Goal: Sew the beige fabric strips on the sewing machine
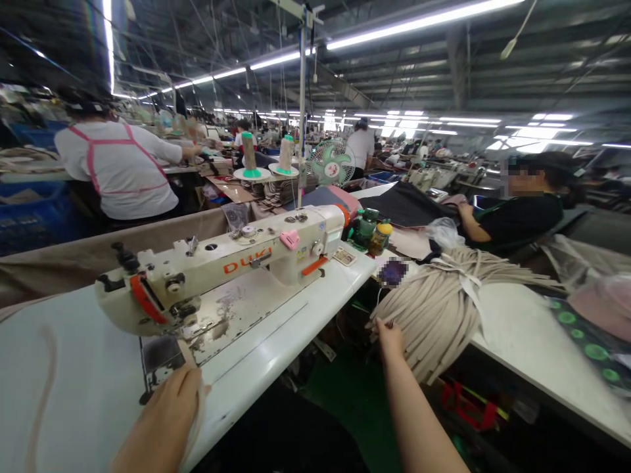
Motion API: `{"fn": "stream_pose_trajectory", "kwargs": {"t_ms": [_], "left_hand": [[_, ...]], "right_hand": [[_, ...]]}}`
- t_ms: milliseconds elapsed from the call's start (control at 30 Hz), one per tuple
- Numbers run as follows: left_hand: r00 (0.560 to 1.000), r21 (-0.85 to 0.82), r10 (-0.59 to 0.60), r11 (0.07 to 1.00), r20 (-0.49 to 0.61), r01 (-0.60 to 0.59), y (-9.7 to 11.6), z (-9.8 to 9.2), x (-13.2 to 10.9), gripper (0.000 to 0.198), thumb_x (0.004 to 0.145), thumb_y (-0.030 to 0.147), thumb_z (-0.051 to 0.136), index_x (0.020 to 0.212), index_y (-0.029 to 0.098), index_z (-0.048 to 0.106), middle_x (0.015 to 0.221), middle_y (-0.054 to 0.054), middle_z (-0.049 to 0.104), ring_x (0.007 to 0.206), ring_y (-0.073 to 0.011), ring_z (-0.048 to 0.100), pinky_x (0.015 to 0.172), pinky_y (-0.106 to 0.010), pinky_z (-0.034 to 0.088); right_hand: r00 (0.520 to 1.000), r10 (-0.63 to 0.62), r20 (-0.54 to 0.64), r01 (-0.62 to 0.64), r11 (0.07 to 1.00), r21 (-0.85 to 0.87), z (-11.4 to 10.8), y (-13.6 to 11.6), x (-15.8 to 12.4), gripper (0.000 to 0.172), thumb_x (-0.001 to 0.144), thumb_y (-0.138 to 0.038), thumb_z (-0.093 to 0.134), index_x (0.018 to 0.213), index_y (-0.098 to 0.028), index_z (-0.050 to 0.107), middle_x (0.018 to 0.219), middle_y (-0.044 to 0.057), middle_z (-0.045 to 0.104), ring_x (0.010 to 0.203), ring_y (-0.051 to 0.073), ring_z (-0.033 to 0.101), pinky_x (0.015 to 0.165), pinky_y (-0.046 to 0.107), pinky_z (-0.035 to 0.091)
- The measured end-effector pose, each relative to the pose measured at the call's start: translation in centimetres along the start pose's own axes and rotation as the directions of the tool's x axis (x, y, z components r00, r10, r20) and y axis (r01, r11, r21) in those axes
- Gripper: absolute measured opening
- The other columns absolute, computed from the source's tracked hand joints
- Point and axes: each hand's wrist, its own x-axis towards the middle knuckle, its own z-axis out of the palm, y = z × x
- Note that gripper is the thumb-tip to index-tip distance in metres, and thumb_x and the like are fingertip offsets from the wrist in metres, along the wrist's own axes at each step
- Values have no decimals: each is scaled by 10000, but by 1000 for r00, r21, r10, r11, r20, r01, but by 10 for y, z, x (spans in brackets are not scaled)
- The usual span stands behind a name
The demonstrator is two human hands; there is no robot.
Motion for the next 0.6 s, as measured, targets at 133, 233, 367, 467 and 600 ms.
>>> {"fn": "stream_pose_trajectory", "kwargs": {"t_ms": [133, 233, 367, 467, 600], "left_hand": [[1000, -54, -4, 999, 17, 4, 4, -6, -3, 295, 923, 288, 431, 1103, 202, 648, 1182, -132, 675, 1182, -322, 621, 1029, -451, 520], [1000, -79, -21, 997, 11, 22, 9, -13, -1, 318, 890, 320, 450, 1118, 212, 644, 1151, -125, 675, 1144, -332, 636, 974, -443, 547], [999, -77, -48, 996, 10, 49, 15, -15, 5, 288, 888, 328, 436, 1050, 217, 646, 1064, -121, 680, 1068, -334, 661, 914, -444, 562], [999, -57, -36, 998, 20, 38, 10, -9, 6, 273, 915, 318, 412, 1013, 210, 642, 1103, -133, 673, 1081, -327, 661, 930, -443, 555], [998, -38, -25, 999, 56, 27, -13, 12, 2, 334, 958, 354, 380, 1040, 183, 655, 1159, -158, 666, 1068, -313, 673, 962, -455, 548]], "right_hand": [[992, 48, 118, -49, 999, 3, 1, 4, -8, 254, 989, -401, 651, 998, -148, 676, 914, 10, 694, 777, 144, 669, 740, 326, 585], [972, 44, 230, -52, 998, 29, 12, 15, -42, 237, 974, -388, 675, 945, -153, 684, 876, -2, 700, 779, 147, 677, 759, 330, 583], [918, 39, 394, -83, 992, 94, 36, 36, -104, 217, 952, -342, 711, 859, -149, 677, 790, -25, 692, 692, 124, 665, 720, 305, 582], [909, 48, 415, -119, 982, 146, 41, 39, -116, 215, 952, -341, 711, 873, -144, 676, 789, -27, 686, 672, 116, 657, 675, 283, 579], [960, 73, 269, -137, 964, 228, 20, 14, -63, 259, 981, -405, 665, 990, -147, 675, 825, -19, 672, 643, 106, 625, 604, 255, 551]]}}
